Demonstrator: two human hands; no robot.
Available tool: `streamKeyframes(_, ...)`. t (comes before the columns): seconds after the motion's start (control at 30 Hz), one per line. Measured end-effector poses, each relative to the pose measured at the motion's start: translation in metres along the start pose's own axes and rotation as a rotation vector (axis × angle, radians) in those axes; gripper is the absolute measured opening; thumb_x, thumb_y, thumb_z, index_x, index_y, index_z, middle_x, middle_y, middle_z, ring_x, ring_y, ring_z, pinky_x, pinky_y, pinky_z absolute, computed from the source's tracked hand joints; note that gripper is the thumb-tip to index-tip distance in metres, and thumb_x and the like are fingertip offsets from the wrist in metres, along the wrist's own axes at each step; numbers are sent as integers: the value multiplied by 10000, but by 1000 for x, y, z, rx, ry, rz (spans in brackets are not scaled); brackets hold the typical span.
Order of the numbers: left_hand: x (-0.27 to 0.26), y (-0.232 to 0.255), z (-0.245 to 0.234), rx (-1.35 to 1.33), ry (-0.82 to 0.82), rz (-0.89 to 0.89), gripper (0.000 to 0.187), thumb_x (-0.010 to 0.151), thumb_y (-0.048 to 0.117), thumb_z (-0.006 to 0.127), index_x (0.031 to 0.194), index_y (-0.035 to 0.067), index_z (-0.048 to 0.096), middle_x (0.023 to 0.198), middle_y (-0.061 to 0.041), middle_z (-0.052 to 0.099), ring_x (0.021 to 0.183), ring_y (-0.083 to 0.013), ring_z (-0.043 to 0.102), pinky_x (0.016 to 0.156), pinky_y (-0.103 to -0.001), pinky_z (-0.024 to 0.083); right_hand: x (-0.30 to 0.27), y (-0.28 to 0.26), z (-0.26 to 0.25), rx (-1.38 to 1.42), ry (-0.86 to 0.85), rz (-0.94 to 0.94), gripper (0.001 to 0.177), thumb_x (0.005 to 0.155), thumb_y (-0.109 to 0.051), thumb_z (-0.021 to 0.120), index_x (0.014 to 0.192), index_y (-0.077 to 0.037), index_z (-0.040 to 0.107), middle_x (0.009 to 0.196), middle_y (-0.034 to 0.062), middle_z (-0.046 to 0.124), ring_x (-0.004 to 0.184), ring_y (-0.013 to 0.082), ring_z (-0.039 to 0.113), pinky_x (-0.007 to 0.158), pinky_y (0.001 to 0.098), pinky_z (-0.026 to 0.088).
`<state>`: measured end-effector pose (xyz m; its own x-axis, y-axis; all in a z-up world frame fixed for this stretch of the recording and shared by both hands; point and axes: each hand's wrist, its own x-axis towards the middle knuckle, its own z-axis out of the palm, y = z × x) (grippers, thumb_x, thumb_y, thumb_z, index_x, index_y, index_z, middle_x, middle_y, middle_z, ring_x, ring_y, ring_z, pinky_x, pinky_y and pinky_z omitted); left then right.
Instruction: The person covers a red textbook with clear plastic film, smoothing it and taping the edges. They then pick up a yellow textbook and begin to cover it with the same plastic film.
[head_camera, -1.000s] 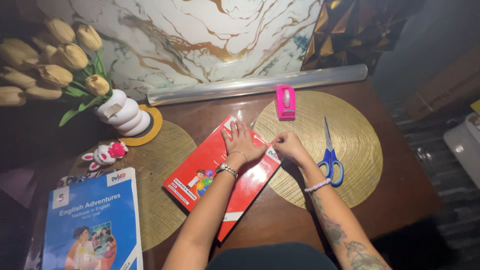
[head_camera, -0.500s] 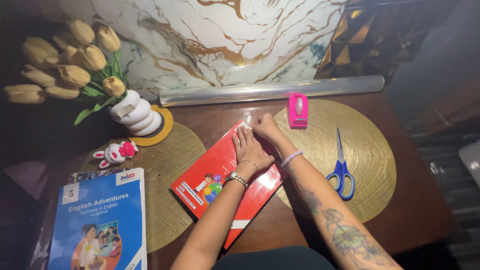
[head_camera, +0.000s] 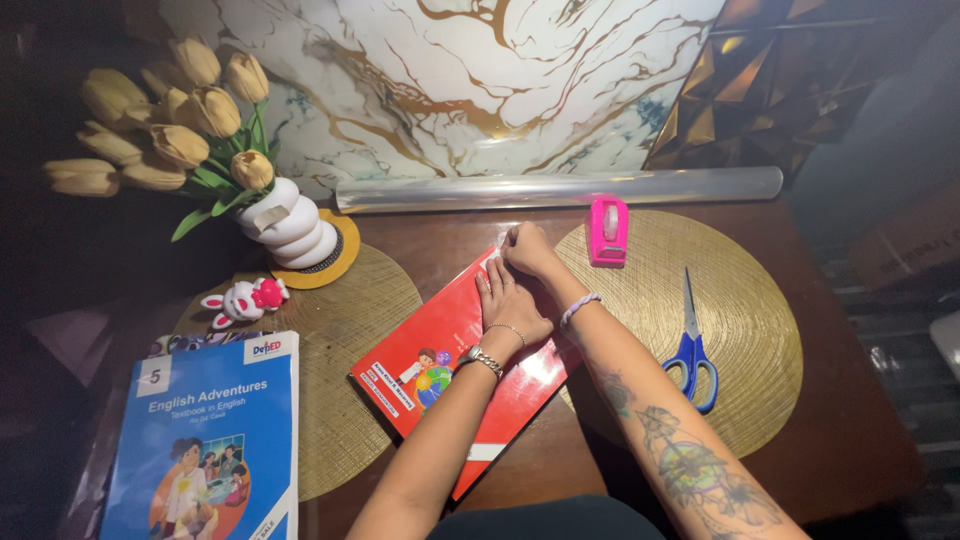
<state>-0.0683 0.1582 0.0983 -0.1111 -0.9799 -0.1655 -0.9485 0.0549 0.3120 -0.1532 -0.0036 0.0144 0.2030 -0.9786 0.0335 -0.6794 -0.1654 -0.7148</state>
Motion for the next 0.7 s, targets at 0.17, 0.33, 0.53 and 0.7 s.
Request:
streamKeyframes(0.17,-11,-5,-7,-533,305,105,564,749,296,765,1168,-63,646,1355,-267,470,1296,-393,428,1090,-499,374,4,1,2,26,13,47,118,774,-123,794,752,-21,739,735,187,718,697,286,722,679,394,563)
streamKeyframes(0.33,-115,31,-82,-1293,15,693,117,999,69,679,1108,27,682,1041,-42,665,1000,-119,633,907,-288,536,-9,-15,-11,289,-81,142,166,807,-64,774,689,-7,671,660,129,712,591,197,698,556,350,562)
streamKeyframes(0.53,-236,54,-114,-1534,-833,587,183,1019,115,651,1187,45,677,1069,-31,695,1021,-134,648,940,-309,536,-17,-22,-14,298,-61,136,186,817,-49,760,668,-31,649,642,96,709,577,160,703,548,314,558)
streamKeyframes(0.7,-223,48,-81,-1506,-789,570,204,1013,142,645,1190,47,681,1092,-50,695,1045,-163,645,956,-331,529,-10,-15,-11,256,-49,104,229,790,-26,787,647,-38,608,676,90,696,615,132,646,581,312,544)
